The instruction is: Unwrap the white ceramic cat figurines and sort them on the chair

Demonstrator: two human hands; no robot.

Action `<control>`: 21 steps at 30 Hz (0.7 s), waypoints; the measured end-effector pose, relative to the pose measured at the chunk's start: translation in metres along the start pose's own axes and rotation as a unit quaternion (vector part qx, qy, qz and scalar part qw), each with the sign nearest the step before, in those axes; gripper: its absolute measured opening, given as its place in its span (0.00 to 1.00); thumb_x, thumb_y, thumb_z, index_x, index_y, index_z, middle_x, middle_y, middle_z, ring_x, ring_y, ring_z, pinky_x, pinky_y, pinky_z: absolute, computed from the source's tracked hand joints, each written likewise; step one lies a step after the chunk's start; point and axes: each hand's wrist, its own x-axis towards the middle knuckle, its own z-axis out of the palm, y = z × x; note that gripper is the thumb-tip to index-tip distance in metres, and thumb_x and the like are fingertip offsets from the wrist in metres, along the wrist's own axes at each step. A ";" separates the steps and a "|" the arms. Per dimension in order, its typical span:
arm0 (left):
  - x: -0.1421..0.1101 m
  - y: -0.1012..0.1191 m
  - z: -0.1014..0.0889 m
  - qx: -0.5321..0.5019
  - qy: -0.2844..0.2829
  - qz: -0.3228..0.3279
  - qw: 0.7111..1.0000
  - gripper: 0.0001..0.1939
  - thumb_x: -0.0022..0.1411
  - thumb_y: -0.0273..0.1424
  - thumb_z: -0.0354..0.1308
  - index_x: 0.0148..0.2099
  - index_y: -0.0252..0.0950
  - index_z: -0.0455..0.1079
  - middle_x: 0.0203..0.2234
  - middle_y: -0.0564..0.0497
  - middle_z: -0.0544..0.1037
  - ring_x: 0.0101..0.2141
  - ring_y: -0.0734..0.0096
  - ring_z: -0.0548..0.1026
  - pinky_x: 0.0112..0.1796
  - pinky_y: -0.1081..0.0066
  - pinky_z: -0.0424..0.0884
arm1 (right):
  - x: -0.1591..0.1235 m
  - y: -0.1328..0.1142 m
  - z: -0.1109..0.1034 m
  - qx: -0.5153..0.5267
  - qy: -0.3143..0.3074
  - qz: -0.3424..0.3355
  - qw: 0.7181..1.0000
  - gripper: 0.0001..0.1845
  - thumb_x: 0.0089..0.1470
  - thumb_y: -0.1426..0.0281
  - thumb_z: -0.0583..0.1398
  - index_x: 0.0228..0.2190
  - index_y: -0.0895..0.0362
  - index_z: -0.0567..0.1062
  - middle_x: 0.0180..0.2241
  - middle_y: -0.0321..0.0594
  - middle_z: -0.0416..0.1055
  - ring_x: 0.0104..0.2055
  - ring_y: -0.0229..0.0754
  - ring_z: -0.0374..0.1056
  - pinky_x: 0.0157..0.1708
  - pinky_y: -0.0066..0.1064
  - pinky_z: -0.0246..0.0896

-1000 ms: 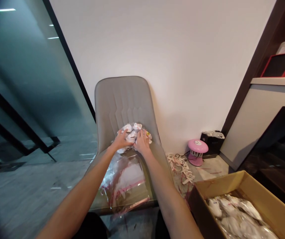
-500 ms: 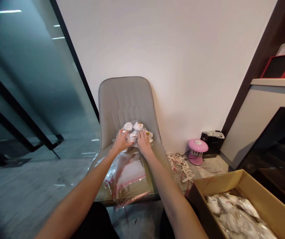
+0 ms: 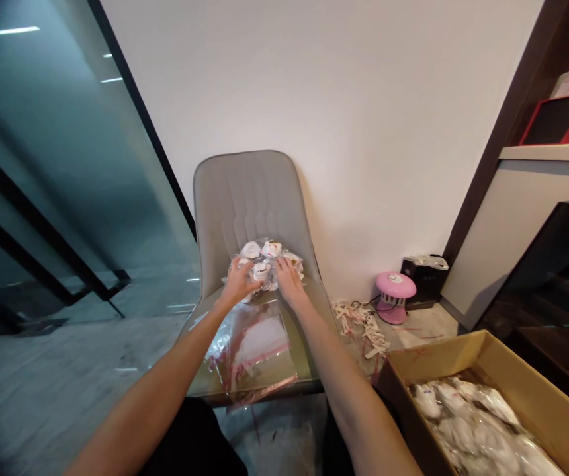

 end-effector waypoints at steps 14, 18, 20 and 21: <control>-0.011 -0.020 0.001 -0.109 0.134 0.004 0.985 0.30 0.49 0.39 0.72 0.54 0.40 0.70 0.60 0.42 0.57 0.57 0.50 0.67 0.57 0.56 0.66 | 0.011 0.002 0.005 0.087 0.142 -0.009 0.986 0.25 0.62 0.78 0.49 0.57 0.61 0.71 0.57 0.51 0.69 0.60 0.49 0.61 0.63 0.44 0.56; -0.012 -0.018 -0.003 -0.137 0.156 -0.007 0.978 0.29 0.49 0.39 0.71 0.53 0.40 0.71 0.59 0.43 0.58 0.58 0.52 0.66 0.58 0.57 0.64 | 0.008 0.001 0.001 0.093 0.149 0.019 0.984 0.26 0.62 0.77 0.48 0.58 0.63 0.71 0.59 0.50 0.68 0.61 0.48 0.61 0.64 0.41 0.55; -0.012 -0.017 -0.006 -0.147 0.171 -0.022 0.974 0.28 0.49 0.39 0.71 0.53 0.41 0.71 0.58 0.44 0.58 0.58 0.52 0.66 0.59 0.58 0.64 | 0.007 0.001 -0.002 0.097 0.158 0.041 0.982 0.26 0.62 0.76 0.48 0.58 0.64 0.70 0.59 0.50 0.68 0.62 0.48 0.60 0.64 0.39 0.53; -0.011 -0.017 -0.007 -0.152 0.179 -0.033 0.972 0.28 0.49 0.39 0.71 0.53 0.41 0.71 0.57 0.44 0.59 0.58 0.53 0.66 0.59 0.59 0.64 | 0.007 0.002 -0.004 0.099 0.162 0.051 0.980 0.26 0.62 0.76 0.48 0.58 0.64 0.70 0.59 0.50 0.68 0.62 0.48 0.60 0.65 0.39 0.53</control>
